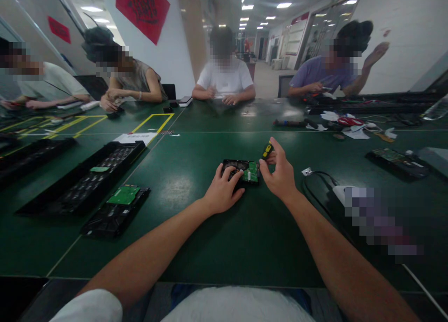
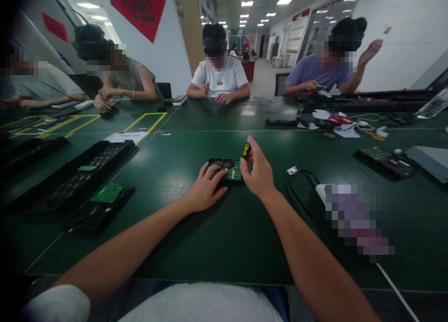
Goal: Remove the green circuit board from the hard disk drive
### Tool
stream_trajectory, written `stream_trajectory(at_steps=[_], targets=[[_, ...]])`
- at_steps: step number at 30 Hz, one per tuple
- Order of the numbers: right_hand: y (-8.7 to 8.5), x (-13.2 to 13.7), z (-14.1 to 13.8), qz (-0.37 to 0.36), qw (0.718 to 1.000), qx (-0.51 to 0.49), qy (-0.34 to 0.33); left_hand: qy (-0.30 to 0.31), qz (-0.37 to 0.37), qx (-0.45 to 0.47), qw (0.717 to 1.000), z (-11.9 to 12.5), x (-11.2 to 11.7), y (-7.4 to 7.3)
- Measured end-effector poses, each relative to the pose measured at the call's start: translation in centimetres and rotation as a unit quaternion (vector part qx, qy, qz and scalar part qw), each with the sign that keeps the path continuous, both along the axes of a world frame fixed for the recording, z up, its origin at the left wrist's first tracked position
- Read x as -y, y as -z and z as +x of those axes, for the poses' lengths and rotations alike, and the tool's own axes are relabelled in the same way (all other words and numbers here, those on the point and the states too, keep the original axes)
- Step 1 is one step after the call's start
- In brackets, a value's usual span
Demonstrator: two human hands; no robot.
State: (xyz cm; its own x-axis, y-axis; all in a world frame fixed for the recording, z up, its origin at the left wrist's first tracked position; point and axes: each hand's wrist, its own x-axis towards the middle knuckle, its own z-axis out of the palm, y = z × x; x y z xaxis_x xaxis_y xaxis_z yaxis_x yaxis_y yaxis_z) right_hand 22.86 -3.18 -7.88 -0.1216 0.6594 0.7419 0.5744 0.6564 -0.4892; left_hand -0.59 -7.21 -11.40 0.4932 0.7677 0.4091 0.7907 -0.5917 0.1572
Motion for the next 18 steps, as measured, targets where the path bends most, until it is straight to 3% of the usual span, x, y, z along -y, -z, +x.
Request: stream_trajectory(at_steps=[18], targets=[[0.12,-0.17,-0.01,0.018,1.0,-0.001,0.01,-0.002,0.003,0.0,1.0,-0.03,0.07,0.0]])
